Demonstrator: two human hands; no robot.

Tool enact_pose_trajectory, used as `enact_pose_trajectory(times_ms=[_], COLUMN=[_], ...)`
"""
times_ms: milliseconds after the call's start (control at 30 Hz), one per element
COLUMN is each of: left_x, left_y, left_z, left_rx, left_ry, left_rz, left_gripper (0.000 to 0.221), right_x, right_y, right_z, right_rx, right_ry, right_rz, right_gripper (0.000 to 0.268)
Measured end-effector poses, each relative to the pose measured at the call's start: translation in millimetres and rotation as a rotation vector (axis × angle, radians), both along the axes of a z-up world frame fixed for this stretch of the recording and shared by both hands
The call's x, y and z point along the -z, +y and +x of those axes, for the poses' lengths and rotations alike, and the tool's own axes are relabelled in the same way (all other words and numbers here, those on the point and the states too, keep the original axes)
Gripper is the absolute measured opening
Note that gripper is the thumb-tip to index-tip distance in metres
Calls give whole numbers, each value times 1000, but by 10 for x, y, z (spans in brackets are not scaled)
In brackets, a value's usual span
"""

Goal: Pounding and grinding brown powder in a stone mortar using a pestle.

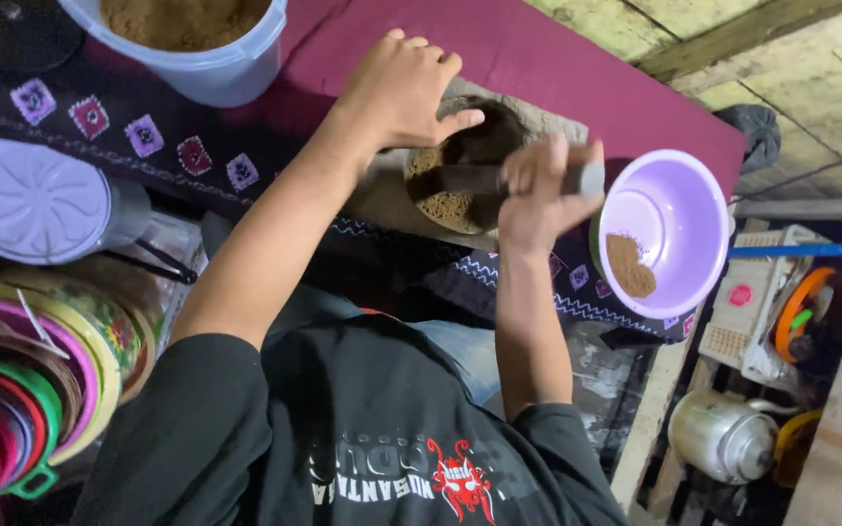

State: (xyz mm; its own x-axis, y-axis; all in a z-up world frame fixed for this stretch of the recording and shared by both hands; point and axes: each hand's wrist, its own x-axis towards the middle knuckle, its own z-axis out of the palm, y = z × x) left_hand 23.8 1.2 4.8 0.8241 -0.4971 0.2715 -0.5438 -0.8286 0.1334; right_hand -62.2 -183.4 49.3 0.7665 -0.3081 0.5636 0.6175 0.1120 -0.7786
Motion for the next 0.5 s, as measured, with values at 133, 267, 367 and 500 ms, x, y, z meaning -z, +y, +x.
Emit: enact_pose_trajectory(times_ms=[133, 267, 367, 500], left_x=[-188, -494, -284, -99], left_y=[2, -297, -465, -516], left_z=[27, -58, 17, 131], left_rx=[403, 490, 419, 382], left_ry=[-172, 293, 339, 261], left_rz=[-337, -433, -654, -637], left_gripper=[91, 80, 28, 22], right_x=[-263, -574, -468, -224], right_y=[-165, -358, -510, -723], right_z=[283, 321, 347, 48], right_rx=[-90, -278, -363, -34], right_ry=[168, 245, 291, 523], right_rz=[-429, -923, -816, -875], right_gripper=[30, 68, 64, 77])
